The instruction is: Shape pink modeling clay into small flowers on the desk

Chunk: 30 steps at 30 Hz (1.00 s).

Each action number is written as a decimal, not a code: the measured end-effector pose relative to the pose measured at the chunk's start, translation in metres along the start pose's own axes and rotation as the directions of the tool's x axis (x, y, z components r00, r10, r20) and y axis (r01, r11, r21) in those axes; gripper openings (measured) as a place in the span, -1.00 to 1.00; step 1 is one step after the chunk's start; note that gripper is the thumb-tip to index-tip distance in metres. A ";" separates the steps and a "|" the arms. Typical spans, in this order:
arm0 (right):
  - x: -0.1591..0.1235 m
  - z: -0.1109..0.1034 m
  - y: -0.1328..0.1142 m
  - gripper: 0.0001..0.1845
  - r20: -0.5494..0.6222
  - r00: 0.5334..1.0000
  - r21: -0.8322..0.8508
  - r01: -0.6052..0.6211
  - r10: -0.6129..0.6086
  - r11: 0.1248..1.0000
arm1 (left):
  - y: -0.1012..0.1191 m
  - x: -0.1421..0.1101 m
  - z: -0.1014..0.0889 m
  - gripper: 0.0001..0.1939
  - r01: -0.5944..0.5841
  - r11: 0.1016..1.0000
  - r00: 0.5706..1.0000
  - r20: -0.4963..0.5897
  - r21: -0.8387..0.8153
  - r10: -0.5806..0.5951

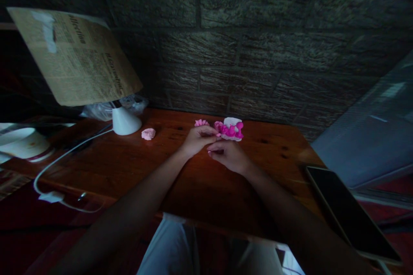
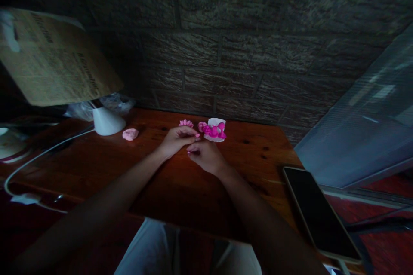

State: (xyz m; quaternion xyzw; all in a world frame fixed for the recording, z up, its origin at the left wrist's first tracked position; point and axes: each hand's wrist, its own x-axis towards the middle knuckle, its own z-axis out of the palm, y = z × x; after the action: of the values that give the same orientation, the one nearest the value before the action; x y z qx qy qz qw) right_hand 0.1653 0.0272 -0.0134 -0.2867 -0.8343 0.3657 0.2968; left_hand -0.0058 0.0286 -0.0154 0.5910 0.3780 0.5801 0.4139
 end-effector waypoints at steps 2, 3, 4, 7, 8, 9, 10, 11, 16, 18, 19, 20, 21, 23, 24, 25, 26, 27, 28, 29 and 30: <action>0.000 0.000 0.001 -0.78 0.001 1.000 -0.007 0.003 -0.003 1.000 | -0.001 0.000 -0.001 -0.84 -0.001 1.000 1.000 0.008 0.002 0.001; 0.000 0.000 0.001 -0.78 0.000 1.000 -0.015 0.006 -0.006 1.000 | -0.002 0.000 -0.001 -0.84 0.000 1.000 1.000 0.011 0.003 0.000; 0.000 0.000 0.001 -0.78 -0.004 1.000 -0.023 0.007 -0.008 1.000 | -0.002 0.000 -0.001 -0.83 0.001 1.000 1.000 0.013 0.003 -0.001; 0.000 0.000 0.000 -0.79 -0.018 1.000 -0.040 0.009 -0.010 0.999 | -0.001 0.000 0.000 -0.80 0.009 1.000 1.000 -0.002 -0.004 -0.009; 0.000 0.000 -0.001 -0.79 -0.022 1.000 -0.039 0.010 -0.010 0.999 | 0.000 0.000 0.000 -0.78 0.014 1.000 1.000 -0.008 -0.012 -0.014; -0.001 0.000 -0.001 -0.79 -0.023 1.000 -0.034 0.010 -0.011 0.999 | 0.001 0.000 0.000 -0.77 0.021 1.000 1.000 -0.011 -0.020 -0.021; -0.001 -0.001 -0.002 -0.80 -0.024 1.000 -0.026 0.010 -0.011 1.000 | 0.002 0.000 0.001 -0.76 0.027 0.999 1.000 -0.013 -0.025 -0.028; -0.001 -0.001 -0.002 -0.80 -0.025 1.000 -0.016 0.010 -0.011 1.000 | 0.003 -0.001 0.001 -0.76 0.033 0.999 0.999 -0.014 -0.026 -0.034; -0.001 -0.007 -0.003 -0.82 -0.040 0.999 0.092 0.000 0.003 0.996 | 0.004 -0.001 0.001 -0.76 0.061 0.998 0.997 -0.039 -0.024 -0.062; 0.000 -0.012 -0.004 -0.82 -0.060 0.998 0.180 -0.008 0.019 0.984 | 0.005 -0.001 0.000 -0.76 0.067 0.997 0.996 -0.059 -0.043 -0.069; 0.001 -0.015 -0.005 -0.83 -0.074 0.997 0.224 -0.013 0.031 0.975 | 0.005 -0.001 -0.001 -0.76 0.072 0.996 0.995 -0.069 -0.052 -0.076; 0.001 -0.019 -0.006 -0.84 -0.088 0.995 0.262 -0.022 0.046 0.965 | 0.005 -0.001 -0.001 -0.76 0.082 0.995 0.993 -0.075 -0.059 -0.087; 0.001 -0.022 -0.007 -0.84 -0.102 0.993 0.291 -0.035 0.067 0.956 | 0.006 -0.001 -0.001 -0.76 0.092 0.994 0.992 -0.080 -0.064 -0.097; 0.002 -0.027 -0.009 -0.82 -0.140 0.983 0.334 -0.069 0.122 0.940 | 0.007 -0.001 -0.001 -0.74 0.102 0.993 0.991 -0.085 -0.066 -0.108; 0.002 -0.029 -0.010 -0.80 -0.159 0.976 0.359 -0.081 0.146 0.930 | 0.008 -0.001 -0.001 -0.73 0.099 0.993 0.991 -0.088 -0.065 -0.105; 0.002 -0.031 -0.011 -0.77 -0.178 0.969 0.386 -0.089 0.169 0.918 | 0.008 -0.001 0.000 -0.73 0.094 0.993 0.991 -0.091 -0.065 -0.100; 0.002 -0.032 -0.011 -0.74 -0.196 0.962 0.413 -0.093 0.188 0.906 | 0.009 -0.001 0.000 -0.72 0.089 0.994 0.991 -0.095 -0.067 -0.096; 0.002 -0.033 -0.011 -0.73 -0.211 0.956 0.438 -0.096 0.206 0.894 | 0.010 -0.001 0.001 -0.72 0.088 0.994 0.991 -0.099 -0.071 -0.094; 0.003 -0.034 -0.012 -0.71 -0.222 0.949 0.460 -0.099 0.223 0.882 | 0.011 -0.002 0.002 -0.71 0.091 0.993 0.990 -0.099 -0.076 -0.098; 0.003 -0.034 -0.012 -0.71 -0.231 0.944 0.476 -0.103 0.238 0.873 | 0.012 -0.002 0.002 -0.71 0.095 0.992 0.990 -0.099 -0.081 -0.102; 0.003 -0.035 -0.012 -0.70 -0.236 0.939 0.487 -0.107 0.249 0.867 | 0.013 -0.002 0.003 -0.71 0.099 0.991 0.989 -0.098 -0.085 -0.107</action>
State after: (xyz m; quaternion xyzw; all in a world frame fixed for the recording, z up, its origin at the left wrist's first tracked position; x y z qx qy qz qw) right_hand 0.1850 0.0379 0.0159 -0.3341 -0.6382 0.5352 0.4411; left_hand -0.0036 0.0223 -0.0041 0.5232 0.4052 0.6020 0.4468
